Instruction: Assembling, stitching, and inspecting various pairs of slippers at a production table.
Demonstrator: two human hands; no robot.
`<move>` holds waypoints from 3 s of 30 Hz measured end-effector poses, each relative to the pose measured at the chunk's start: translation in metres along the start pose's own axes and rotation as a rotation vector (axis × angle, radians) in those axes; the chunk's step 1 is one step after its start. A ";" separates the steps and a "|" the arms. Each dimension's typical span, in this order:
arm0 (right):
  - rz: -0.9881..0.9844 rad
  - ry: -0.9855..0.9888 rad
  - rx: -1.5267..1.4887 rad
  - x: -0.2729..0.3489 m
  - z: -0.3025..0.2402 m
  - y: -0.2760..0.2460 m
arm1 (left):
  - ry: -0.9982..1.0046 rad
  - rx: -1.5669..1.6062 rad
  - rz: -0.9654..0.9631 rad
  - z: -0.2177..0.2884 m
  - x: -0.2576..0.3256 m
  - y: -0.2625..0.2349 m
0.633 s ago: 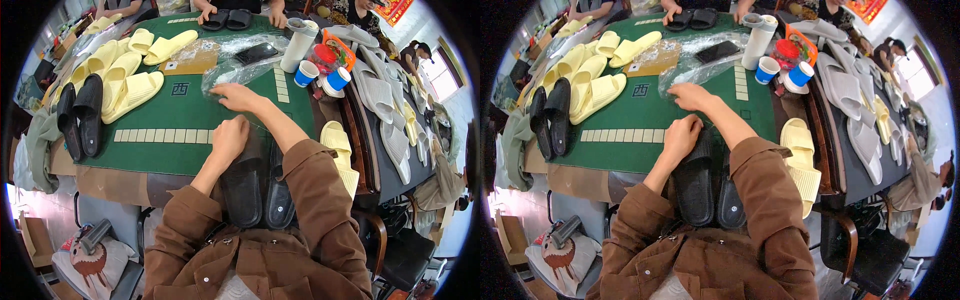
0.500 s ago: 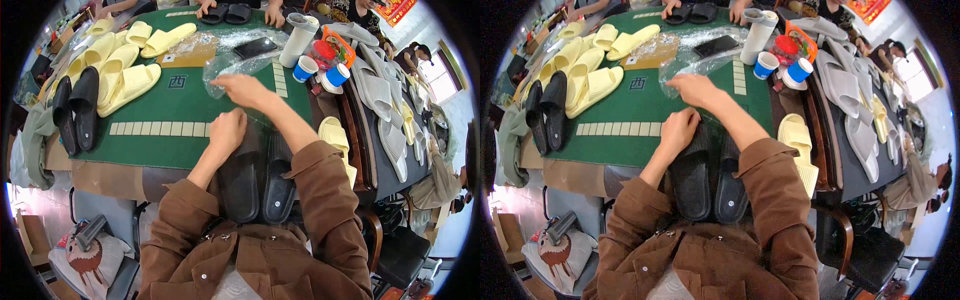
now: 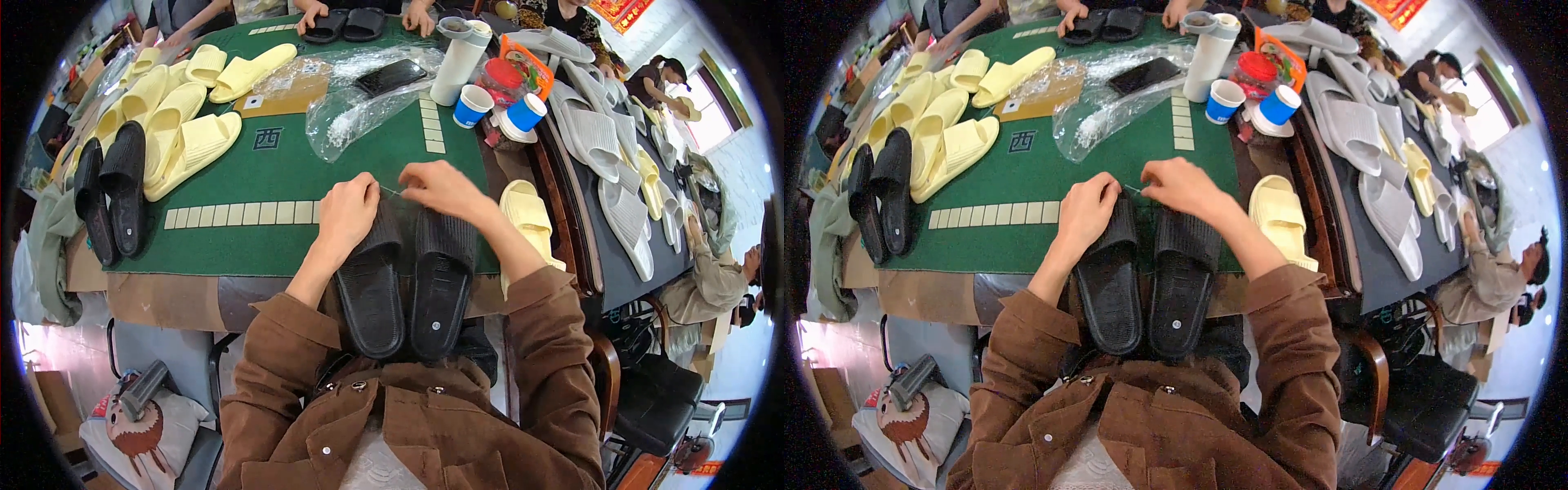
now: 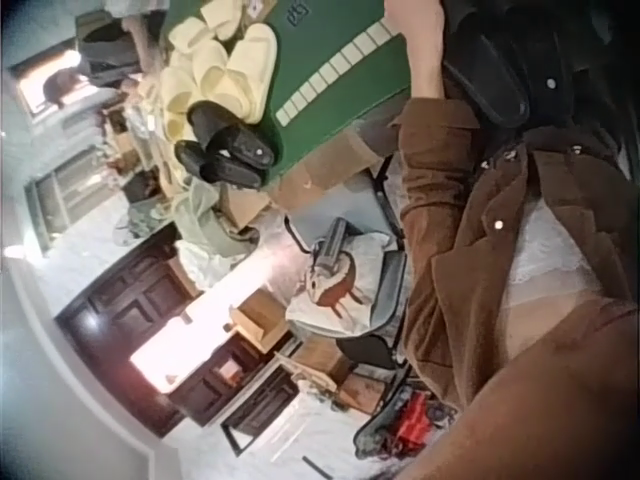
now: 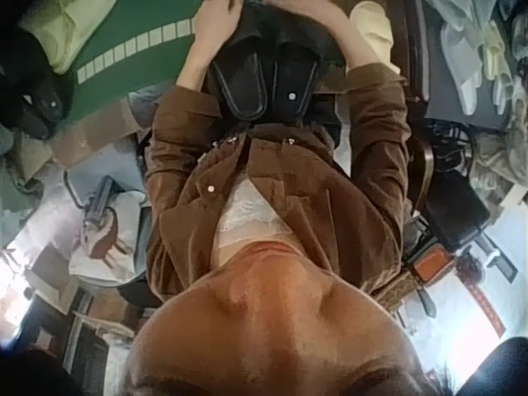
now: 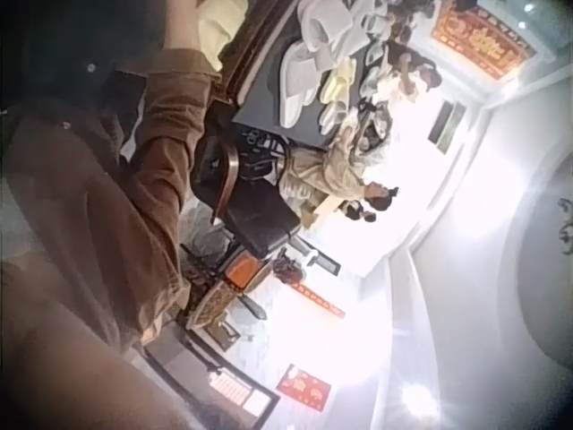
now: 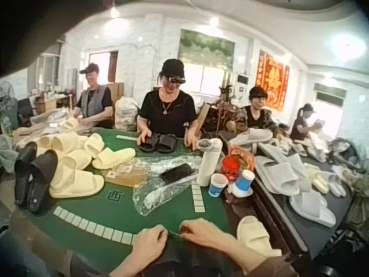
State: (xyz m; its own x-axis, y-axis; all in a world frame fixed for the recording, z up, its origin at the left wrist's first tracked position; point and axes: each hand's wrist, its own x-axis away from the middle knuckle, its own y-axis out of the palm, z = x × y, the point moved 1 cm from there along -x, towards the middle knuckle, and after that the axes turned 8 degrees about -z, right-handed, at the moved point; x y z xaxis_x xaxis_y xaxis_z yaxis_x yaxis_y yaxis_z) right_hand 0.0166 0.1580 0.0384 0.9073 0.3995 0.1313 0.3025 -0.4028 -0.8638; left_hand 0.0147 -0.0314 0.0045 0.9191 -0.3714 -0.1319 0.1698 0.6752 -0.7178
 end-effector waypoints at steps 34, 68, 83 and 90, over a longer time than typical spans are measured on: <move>0.369 0.012 -0.699 0.007 -0.024 0.035 | 0.085 0.547 0.114 0.009 -0.007 0.006; 0.205 -0.019 -0.045 0.031 -0.024 0.002 | 0.355 0.190 0.079 0.044 -0.009 -0.016; 0.189 0.360 0.242 0.243 -0.004 -0.027 | 0.367 0.131 -0.026 0.050 0.100 -0.033; 0.186 0.402 -0.048 0.267 0.007 -0.017 | 0.345 0.001 -0.118 0.062 0.150 -0.017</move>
State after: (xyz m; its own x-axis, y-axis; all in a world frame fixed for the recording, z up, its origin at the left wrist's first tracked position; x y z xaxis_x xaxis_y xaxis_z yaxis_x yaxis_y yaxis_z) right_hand 0.2514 0.2776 0.0850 0.9862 -0.0314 0.1627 0.1280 -0.4791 -0.8684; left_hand 0.1721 -0.0591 0.0396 0.7193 -0.6397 -0.2710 0.2678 0.6152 -0.7415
